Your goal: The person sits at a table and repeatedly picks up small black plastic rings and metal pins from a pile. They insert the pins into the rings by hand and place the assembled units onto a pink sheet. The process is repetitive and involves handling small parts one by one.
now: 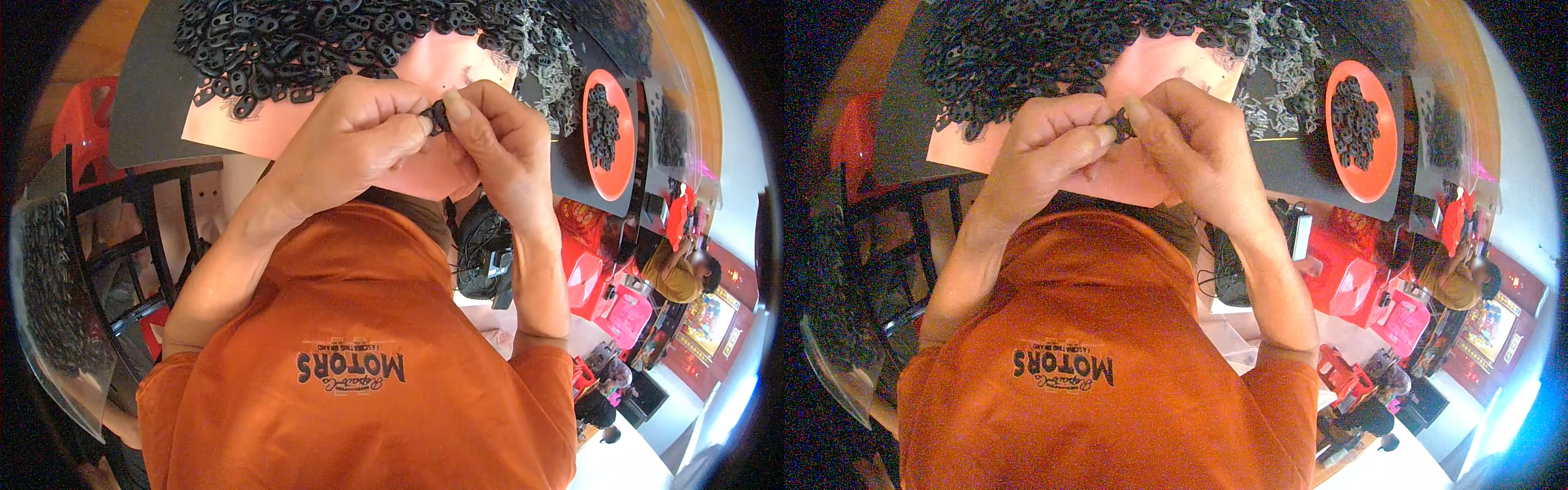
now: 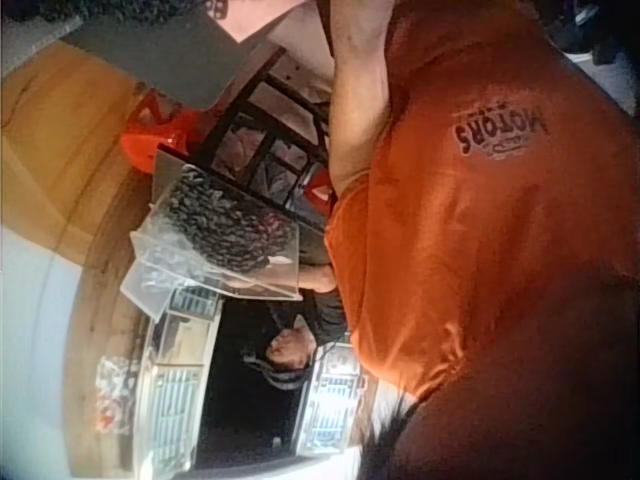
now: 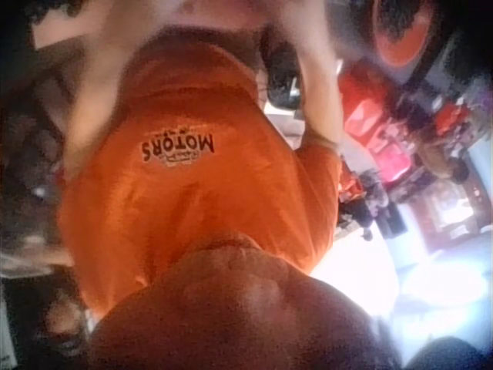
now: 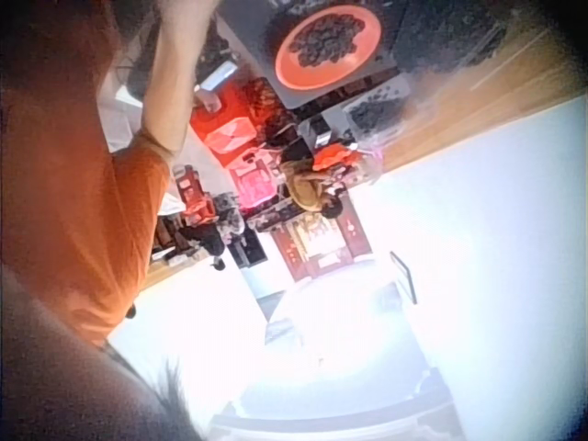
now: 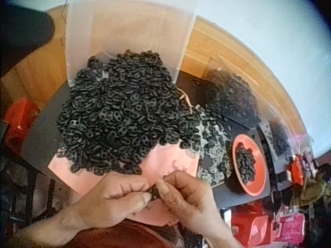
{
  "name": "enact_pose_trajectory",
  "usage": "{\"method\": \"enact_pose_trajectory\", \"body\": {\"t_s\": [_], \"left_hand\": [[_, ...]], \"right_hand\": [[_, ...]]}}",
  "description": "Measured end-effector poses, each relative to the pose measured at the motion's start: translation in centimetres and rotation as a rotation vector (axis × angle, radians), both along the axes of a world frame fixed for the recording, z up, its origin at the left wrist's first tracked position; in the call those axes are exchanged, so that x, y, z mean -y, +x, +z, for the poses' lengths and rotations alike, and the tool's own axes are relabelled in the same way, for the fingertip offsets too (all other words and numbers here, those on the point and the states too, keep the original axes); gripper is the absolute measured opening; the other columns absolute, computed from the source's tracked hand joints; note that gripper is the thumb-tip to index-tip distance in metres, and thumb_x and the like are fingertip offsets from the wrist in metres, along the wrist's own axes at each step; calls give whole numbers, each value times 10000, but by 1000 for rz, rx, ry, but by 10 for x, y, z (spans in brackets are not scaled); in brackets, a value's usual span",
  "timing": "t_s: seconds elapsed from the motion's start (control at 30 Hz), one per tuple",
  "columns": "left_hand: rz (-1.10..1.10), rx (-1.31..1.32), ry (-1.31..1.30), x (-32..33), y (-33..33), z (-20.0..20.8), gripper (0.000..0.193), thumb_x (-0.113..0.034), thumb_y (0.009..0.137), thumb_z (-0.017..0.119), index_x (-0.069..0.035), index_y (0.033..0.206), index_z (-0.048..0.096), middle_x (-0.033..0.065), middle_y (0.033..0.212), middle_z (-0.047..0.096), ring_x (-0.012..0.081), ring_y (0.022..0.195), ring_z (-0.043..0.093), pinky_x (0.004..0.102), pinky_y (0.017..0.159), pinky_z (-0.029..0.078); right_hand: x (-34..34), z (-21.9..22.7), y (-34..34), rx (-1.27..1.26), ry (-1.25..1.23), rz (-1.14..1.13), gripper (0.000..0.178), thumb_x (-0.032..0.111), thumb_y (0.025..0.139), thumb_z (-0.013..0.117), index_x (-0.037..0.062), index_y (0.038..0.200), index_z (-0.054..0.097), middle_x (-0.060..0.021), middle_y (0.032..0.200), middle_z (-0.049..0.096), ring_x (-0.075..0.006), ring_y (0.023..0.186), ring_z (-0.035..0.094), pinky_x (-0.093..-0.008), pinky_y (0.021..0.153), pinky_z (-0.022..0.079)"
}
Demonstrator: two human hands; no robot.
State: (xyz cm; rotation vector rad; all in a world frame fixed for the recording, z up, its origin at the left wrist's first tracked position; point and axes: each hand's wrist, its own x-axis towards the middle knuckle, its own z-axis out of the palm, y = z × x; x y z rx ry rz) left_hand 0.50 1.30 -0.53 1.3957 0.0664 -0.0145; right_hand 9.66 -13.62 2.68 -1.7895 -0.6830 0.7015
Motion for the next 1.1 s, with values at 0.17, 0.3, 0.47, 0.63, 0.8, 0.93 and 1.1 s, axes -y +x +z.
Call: {"method": "enact_pose_trajectory", "body": {"t_s": [0.17, 0.3, 0.47, 0.63, 0.8, 0.93, 1.1], "left_hand": [[72, -28, -39, 2, -3, 5, 217, -151, 814, 488, -23, 643, 527, -34, 551, 451, 32, 511, 407, 207, 451, 330], [115, 10, -44, 2, -3, 9, 232, -135, 810, 475, 9, 649, 560, -15, 546, 476, 43, 517, 433, 218, 457, 363], [144, 15, -122, 1, -4, 6, 204, -157, 809, 491, -43, 650, 550, -57, 567, 458, 19, 505, 406, 196, 438, 301], [149, -47, -156, 1, -4, 9, 206, -167, 804, 493, -85, 615, 505, -71, 550, 422, 16, 455, 370, 199, 398, 255], [93, -24, -149, 1, -5, 9, 217, -174, 803, 485, -88, 604, 497, -55, 523, 412, 28, 437, 373, 202, 385, 253], [116, -49, -122, 1, -3, 11, 235, -183, 813, 483, -78, 604, 500, -52, 519, 418, 30, 436, 382, 206, 385, 269], [94, 15, -47, 3, 1, 6, 239, -179, 824, 480, -69, 615, 519, -51, 521, 421, 29, 440, 378, 205, 384, 277]], "right_hand": [[-2, -3, -4, 135, 26, 19, 212, 159, 900, 519, -17, 789, 558, -8, 590, 500, -45, 552, 450, -216, 464, 362], [-5, 1, -7, 401, 38, 57, 144, 130, 847, 584, -13, 836, 564, -60, 635, 530, -119, 544, 511, -260, 484, 416], [-5, -7, -9, 862, 52, 172, 300, 119, 733, 682, 9, 971, 538, -107, 758, 548, -236, 586, 569, -327, 505, 475], [-7, -7, -7, 876, 4, 197, 360, 126, 717, 694, 9, 1011, 523, -101, 767, 541, -233, 599, 577, -323, 499, 479], [-5, -2, -1, 845, 47, 275, 336, 115, 705, 693, 7, 985, 542, -107, 761, 537, -261, 608, 574, -343, 503, 478], [0, 11, 0, 930, -27, 376, 340, 114, 700, 687, 8, 988, 542, -111, 758, 531, -293, 619, 570, -364, 513, 479], [2, 12, -4, 935, -102, 378, 372, 126, 706, 680, 8, 1019, 518, -112, 757, 521, -305, 632, 573, -379, 511, 476]]}}
